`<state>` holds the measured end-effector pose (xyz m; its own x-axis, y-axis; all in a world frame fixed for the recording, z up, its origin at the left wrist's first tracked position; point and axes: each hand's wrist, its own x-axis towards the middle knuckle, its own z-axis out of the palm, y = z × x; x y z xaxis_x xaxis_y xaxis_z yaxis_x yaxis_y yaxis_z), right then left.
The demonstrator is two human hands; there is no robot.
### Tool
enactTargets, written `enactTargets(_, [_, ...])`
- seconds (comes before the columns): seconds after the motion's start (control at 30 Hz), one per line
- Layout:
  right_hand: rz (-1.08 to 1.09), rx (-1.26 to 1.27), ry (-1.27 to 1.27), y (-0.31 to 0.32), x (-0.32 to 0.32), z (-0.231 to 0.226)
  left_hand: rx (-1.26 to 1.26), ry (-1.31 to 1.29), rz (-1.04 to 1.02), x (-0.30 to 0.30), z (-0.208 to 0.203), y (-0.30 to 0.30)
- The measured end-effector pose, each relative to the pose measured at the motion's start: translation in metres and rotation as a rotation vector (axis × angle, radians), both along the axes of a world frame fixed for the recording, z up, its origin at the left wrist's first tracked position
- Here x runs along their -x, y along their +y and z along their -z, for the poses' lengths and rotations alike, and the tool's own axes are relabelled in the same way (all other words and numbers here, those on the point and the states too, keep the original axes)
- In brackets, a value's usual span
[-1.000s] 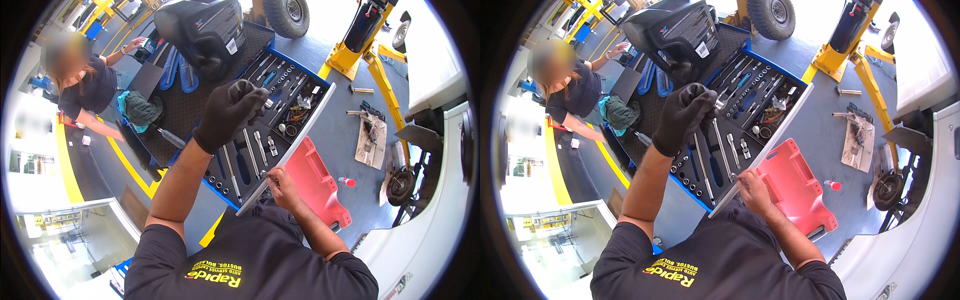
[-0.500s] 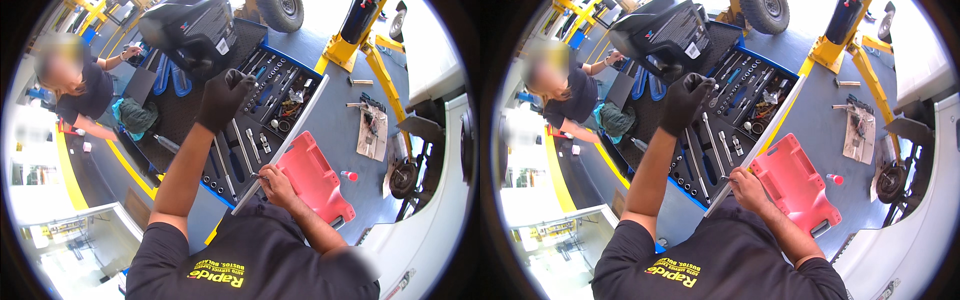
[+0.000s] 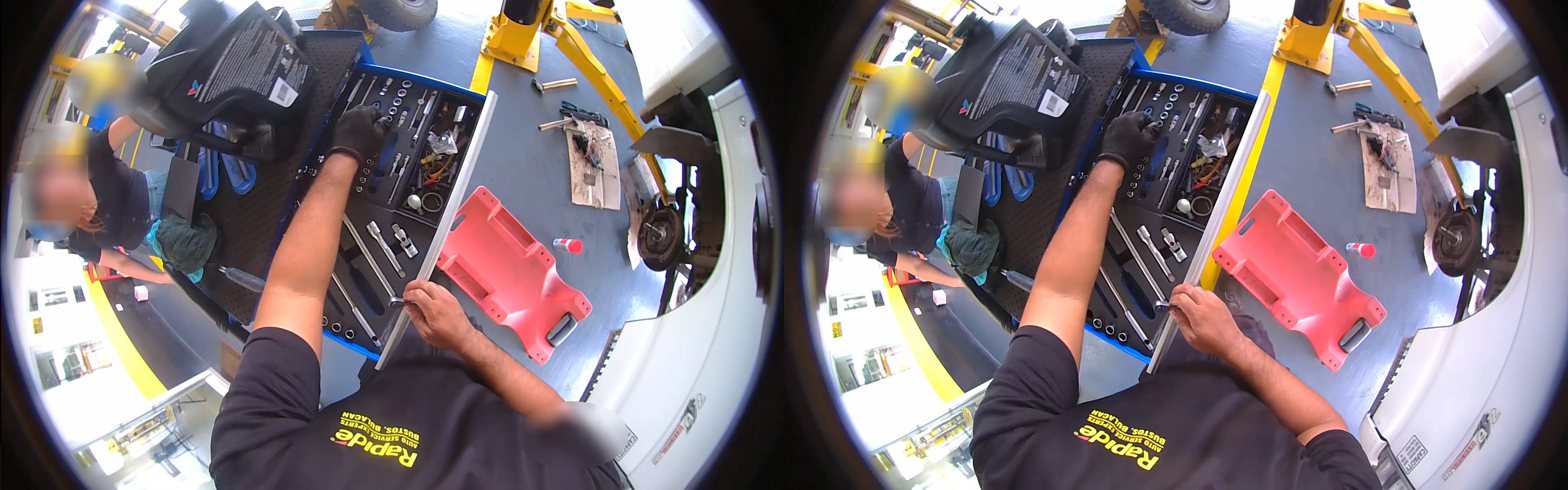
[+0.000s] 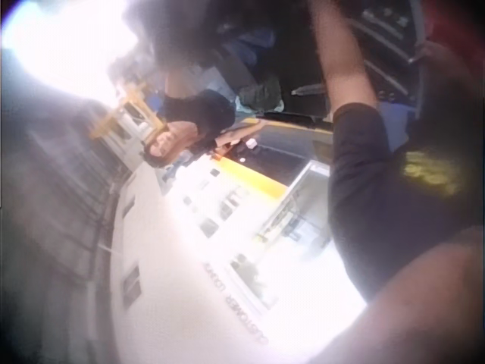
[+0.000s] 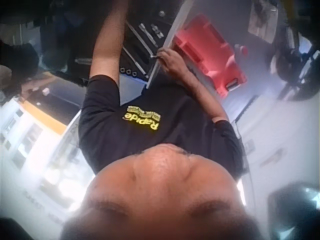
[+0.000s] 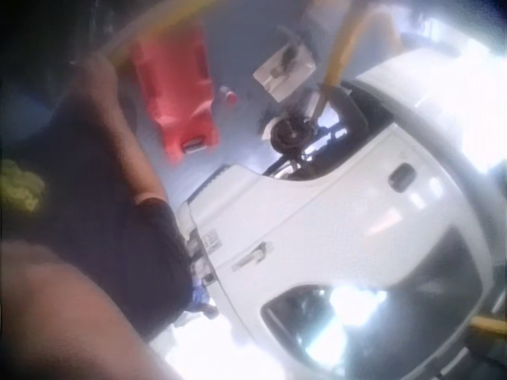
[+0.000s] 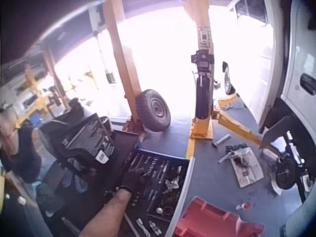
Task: The person works under a white van raised on a yellow lift, using a ratchet to loosen and tighten bolts on the suspension area. They retrieve a tool from a blue toolbox, apply spray lubricant, and continue fastening components under the vehicle.
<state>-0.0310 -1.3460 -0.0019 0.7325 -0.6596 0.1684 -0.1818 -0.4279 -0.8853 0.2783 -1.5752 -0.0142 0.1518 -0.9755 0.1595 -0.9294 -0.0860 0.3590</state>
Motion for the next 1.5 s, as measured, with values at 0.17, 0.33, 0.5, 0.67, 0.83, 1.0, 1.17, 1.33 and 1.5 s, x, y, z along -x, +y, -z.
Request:
enactTargets(0.17, [0.012,-0.003,0.001,-0.002,0.002,0.0,-0.052,-0.051,0.061,-0.005,0.002,0.004])
enactTargets(0.33, [-0.002,-0.014,-0.014,0.0,0.003,0.0,0.088,0.002,-0.023,0.004,0.02,0.015])
enactTargets(0.5, [-0.004,-0.018,-0.029,0.0,0.003,0.001,-0.228,0.029,-0.147,0.02,-0.012,0.003])
enactTargets(0.67, [-0.026,-0.045,-0.055,0.002,0.003,0.007,0.112,-0.161,-0.069,0.005,0.034,-0.011])
enactTargets(0.83, [-0.066,-0.015,-0.056,-0.003,0.013,0.011,-0.06,-0.24,-0.031,0.011,0.022,-0.022])
enactTargets(1.0, [-0.097,0.011,-0.138,-0.003,0.015,0.024,-0.003,-0.24,0.112,-0.003,-0.005,-0.038])
enactTargets(1.17, [-0.198,-0.001,-0.215,-0.014,0.004,0.038,0.083,0.106,0.267,0.127,-0.095,-0.015])
enactTargets(1.33, [-0.134,-0.455,-0.279,-0.047,0.065,-0.016,-0.07,0.355,0.471,0.206,-0.113,0.017])
enactTargets(1.5, [0.266,-0.767,-0.349,-0.095,0.163,-0.051,-0.387,0.784,0.471,0.245,-0.131,0.04])
